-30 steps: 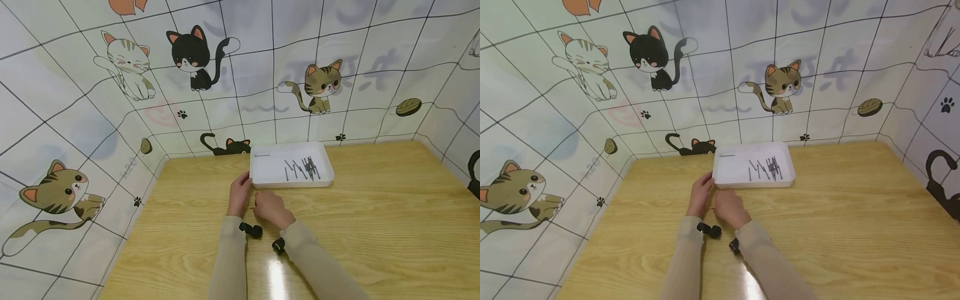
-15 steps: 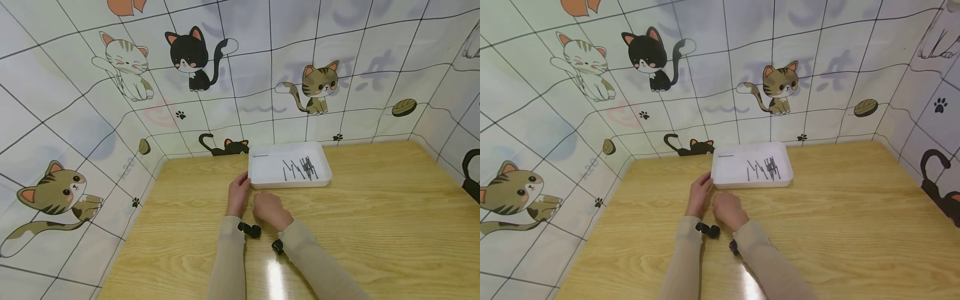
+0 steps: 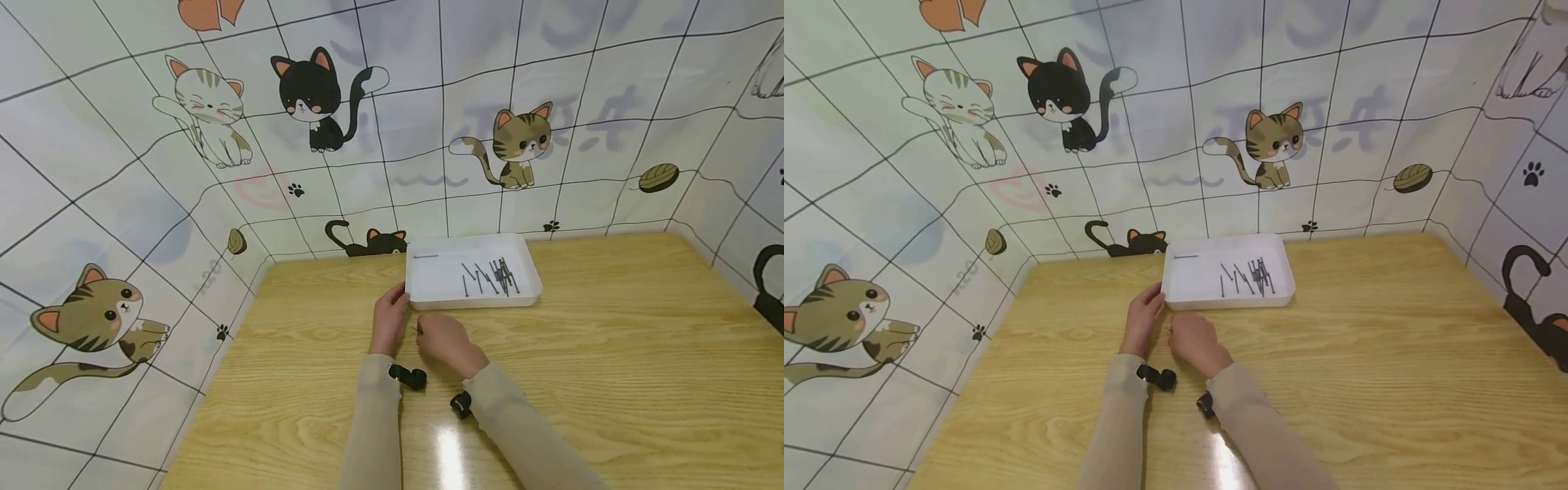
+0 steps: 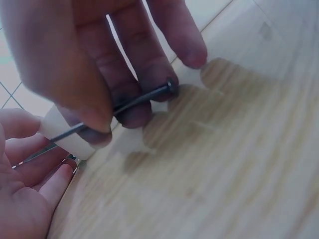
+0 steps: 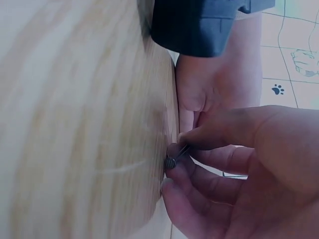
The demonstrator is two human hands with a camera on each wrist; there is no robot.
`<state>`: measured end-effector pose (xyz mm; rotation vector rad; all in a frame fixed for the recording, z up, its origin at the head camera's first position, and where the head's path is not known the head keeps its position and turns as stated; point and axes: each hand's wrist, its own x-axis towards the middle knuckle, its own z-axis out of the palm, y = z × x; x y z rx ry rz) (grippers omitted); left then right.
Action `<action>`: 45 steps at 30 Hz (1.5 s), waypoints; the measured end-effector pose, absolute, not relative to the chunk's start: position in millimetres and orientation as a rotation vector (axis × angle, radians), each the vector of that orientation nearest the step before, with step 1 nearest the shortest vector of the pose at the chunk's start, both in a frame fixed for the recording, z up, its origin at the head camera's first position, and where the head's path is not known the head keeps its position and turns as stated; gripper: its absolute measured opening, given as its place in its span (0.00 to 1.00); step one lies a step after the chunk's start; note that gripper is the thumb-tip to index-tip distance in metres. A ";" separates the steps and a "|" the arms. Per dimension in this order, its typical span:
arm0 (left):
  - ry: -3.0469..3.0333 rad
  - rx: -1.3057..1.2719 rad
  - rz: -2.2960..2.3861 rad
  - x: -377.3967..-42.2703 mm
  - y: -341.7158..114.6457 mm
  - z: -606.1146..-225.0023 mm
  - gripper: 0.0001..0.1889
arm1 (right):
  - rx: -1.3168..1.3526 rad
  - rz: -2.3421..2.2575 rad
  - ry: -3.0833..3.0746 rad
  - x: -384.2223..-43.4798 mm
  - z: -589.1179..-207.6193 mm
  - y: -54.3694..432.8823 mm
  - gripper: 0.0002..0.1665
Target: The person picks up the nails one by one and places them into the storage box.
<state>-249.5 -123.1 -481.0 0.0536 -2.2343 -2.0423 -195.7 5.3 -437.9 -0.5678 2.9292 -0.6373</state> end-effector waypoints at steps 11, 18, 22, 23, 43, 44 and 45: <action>-2.210 0.005 -2.081 -248.6 -123.5 -480.8 0.19 | -0.554 -0.913 2.947 -209.6 -439.8 17.1 0.09; -2.206 0.013 -2.078 -250.9 -121.9 -486.4 0.19 | -0.594 -1.127 2.948 -218.0 -429.0 35.0 0.16; -2.206 0.018 -2.078 -251.3 -120.7 -485.6 0.19 | -0.613 -1.181 2.957 -226.6 -418.6 46.0 0.23; -2.210 0.021 -2.071 -251.3 -120.2 -485.5 0.19 | -0.616 -1.187 2.960 -229.1 -415.8 48.5 0.24; -2.254 0.046 -2.031 -252.6 -124.7 -483.9 0.19 | -0.305 -1.195 2.794 -299.9 -418.7 60.9 0.25; -2.255 0.043 -2.029 -252.3 -125.7 -484.1 0.19 | -0.296 -1.172 2.801 -301.1 -420.5 59.2 0.24; -2.253 0.044 -2.028 -252.2 -126.8 -484.4 0.19 | -0.292 -1.148 2.807 -302.0 -422.3 57.5 0.24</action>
